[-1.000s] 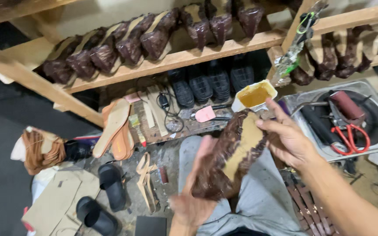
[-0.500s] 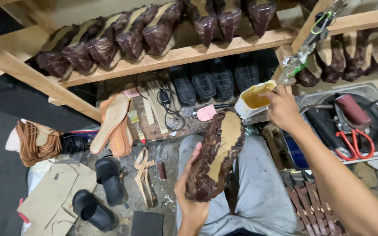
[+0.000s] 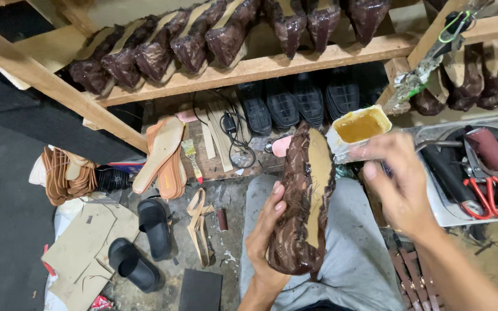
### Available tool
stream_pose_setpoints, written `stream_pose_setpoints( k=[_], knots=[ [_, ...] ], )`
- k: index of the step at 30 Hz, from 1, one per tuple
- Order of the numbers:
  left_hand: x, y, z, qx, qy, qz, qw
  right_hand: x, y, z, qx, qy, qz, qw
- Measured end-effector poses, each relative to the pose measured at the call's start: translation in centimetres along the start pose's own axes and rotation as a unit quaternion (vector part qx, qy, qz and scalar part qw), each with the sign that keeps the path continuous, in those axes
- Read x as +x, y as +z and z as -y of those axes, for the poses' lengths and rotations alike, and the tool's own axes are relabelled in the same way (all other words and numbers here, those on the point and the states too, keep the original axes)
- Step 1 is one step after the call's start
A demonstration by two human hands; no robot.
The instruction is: The person takes a shoe sole with a dark coating from a rack, spreads a yellow adhesive over the sole's inner surface using their finger, presses and turns the sole while working the adhesive along the edges, and places the finished sole back on the rack before picking up another one.
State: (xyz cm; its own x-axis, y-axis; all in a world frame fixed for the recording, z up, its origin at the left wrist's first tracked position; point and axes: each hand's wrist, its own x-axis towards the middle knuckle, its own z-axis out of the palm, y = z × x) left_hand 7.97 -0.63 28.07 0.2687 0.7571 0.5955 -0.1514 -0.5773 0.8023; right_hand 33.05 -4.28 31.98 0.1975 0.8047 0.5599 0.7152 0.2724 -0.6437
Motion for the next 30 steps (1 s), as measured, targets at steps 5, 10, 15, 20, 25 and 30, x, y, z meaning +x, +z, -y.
stream_pose_setpoints(
  k=[5, 10, 15, 20, 25, 30],
  knots=[
    [0.3, 0.5, -0.8, 0.007, 0.052, 0.017, 0.998, -2.7, 0.0, 7.7, 0.112, 0.005, 0.042, 0.993],
    [-0.2, 0.4, -2.1, 0.024, 0.083, 0.029, 0.996, -2.8, 0.0, 9.5, -0.080, -0.068, 0.005, 0.995],
    [-0.9, 0.1, -3.2, 0.037, 0.097, 0.025, 0.994, -3.0, -0.9, 9.7, -0.175, -0.123, -0.046, 0.976],
    [-1.3, -0.3, -3.8, 0.048, 0.103, 0.033, 0.993, -3.2, -1.5, 9.9, -0.177, -0.229, -0.055, 0.956],
    [-1.6, -0.2, -4.4, 0.046, 0.104, 0.035, 0.993, -3.8, -1.7, 10.8, -0.182, -0.186, -0.040, 0.965],
    [-1.8, -0.4, -4.9, 0.033, 0.091, 0.041, 0.994, -4.7, -2.1, 11.7, -0.150, -0.254, -0.048, 0.954]
  ],
)
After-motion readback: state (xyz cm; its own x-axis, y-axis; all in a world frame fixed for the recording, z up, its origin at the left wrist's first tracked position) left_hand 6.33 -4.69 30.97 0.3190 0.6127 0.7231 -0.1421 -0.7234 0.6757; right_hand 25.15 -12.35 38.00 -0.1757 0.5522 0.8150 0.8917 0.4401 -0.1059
